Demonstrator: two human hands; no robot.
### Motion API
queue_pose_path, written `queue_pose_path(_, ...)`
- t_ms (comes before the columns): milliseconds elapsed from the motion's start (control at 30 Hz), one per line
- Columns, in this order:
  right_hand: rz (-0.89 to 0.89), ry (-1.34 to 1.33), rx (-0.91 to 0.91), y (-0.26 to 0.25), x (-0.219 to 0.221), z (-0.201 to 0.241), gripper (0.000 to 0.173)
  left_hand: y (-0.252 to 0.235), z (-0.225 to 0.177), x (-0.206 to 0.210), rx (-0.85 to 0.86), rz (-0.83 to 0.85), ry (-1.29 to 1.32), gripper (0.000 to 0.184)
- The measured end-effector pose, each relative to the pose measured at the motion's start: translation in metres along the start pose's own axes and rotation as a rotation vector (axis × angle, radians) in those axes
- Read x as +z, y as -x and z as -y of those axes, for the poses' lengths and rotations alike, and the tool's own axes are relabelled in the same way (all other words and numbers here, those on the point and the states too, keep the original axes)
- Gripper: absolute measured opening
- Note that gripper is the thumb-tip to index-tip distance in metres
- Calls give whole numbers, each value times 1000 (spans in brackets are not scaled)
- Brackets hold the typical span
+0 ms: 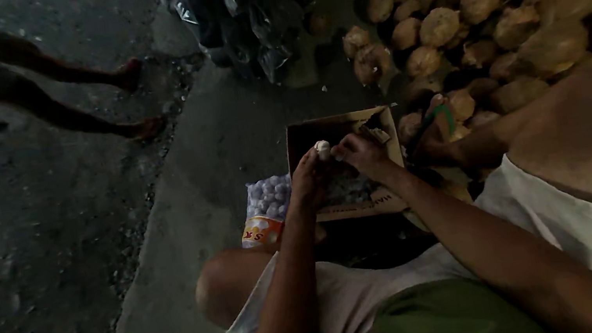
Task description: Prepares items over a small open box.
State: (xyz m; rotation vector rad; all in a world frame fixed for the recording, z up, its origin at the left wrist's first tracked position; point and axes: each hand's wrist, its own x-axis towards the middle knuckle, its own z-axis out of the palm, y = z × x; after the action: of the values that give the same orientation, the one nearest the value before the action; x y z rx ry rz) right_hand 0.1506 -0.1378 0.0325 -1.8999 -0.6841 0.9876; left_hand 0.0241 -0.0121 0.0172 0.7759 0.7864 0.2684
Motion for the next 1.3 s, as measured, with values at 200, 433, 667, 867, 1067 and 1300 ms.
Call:
queue_pose_path(200, 128, 82, -127, -4, -2, -5, 48, 4, 3, 2, -80, 53, -59, 25)
queue_pose_path(433, -60, -90, -61, -5, -5, -15, 31, 5, -4, 7, -64, 85, 69, 31)
queue_pose_path(667, -44, 142, -175, -3, -2, -11, 39, 4, -2, 3, -101, 50, 121, 31)
queue_pose_path(867, -192, 221, -431, 2, 5, -9, 19, 9, -3, 12, -114, -57, -14, 36)
queue_pose_path(1067, -221, 381, -554, 2, 5, -10, 10, 17, -15, 7, -117, -23, -228, 34)
queue_pose_path(1300, -149, 338, -457, 3, 8, -10, 15, 23, -22, 10, -128, 130, -434, 47)
